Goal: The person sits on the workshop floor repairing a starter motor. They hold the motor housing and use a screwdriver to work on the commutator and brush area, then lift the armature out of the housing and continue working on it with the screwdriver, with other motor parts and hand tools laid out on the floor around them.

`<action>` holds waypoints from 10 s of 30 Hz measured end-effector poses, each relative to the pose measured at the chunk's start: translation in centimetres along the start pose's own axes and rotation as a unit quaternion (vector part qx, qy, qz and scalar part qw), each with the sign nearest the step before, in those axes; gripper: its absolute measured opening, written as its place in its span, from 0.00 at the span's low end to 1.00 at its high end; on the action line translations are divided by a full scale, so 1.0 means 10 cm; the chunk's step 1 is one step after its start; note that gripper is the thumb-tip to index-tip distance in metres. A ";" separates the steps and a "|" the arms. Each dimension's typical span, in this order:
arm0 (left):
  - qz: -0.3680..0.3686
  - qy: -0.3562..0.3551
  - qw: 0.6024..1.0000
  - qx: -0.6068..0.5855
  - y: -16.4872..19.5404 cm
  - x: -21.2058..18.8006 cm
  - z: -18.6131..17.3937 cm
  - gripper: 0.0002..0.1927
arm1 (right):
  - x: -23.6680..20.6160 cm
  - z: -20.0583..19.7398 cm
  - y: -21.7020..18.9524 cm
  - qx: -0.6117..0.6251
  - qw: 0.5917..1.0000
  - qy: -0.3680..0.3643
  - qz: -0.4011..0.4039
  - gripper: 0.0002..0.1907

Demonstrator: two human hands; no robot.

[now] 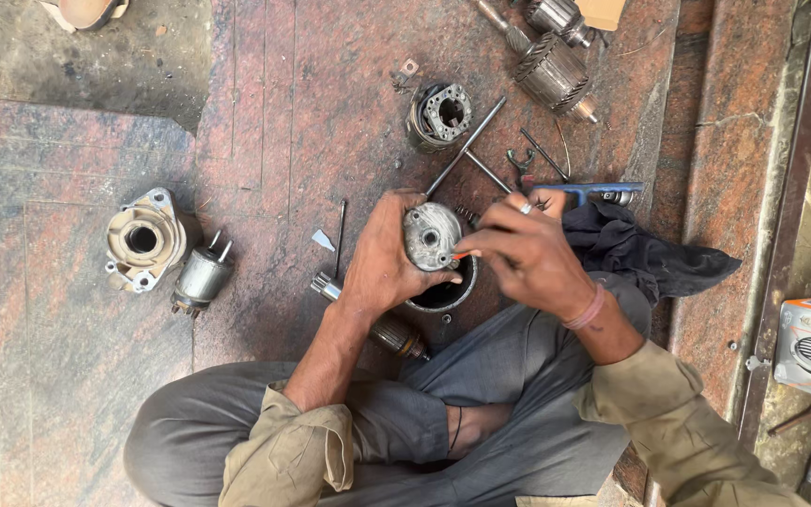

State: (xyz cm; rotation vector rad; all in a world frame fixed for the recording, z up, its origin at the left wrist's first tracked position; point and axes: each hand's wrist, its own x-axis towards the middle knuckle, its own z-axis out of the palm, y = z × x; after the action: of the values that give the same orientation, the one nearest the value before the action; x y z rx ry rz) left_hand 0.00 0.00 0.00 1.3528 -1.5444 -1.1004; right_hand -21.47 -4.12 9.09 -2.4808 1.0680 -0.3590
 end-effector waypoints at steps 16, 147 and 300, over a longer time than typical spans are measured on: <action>0.047 -0.012 0.998 -0.044 0.05 0.07 -0.16 0.45 | -0.04 0.31 0.03 0.008 0.989 0.133 0.065 0.10; 0.023 0.054 0.998 0.030 0.07 0.01 -0.14 0.47 | -0.06 0.60 -0.33 0.001 0.961 0.228 0.155 0.09; 0.079 0.090 0.965 0.235 0.05 -0.12 0.09 0.50 | -0.15 0.89 -0.66 -0.036 0.909 0.309 0.279 0.04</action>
State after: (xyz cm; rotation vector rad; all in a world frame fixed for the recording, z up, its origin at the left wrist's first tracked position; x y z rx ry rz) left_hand -0.87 1.27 0.14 1.5536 -1.8077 -0.5107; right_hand -14.86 3.50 4.25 -2.0125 1.9982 -0.9637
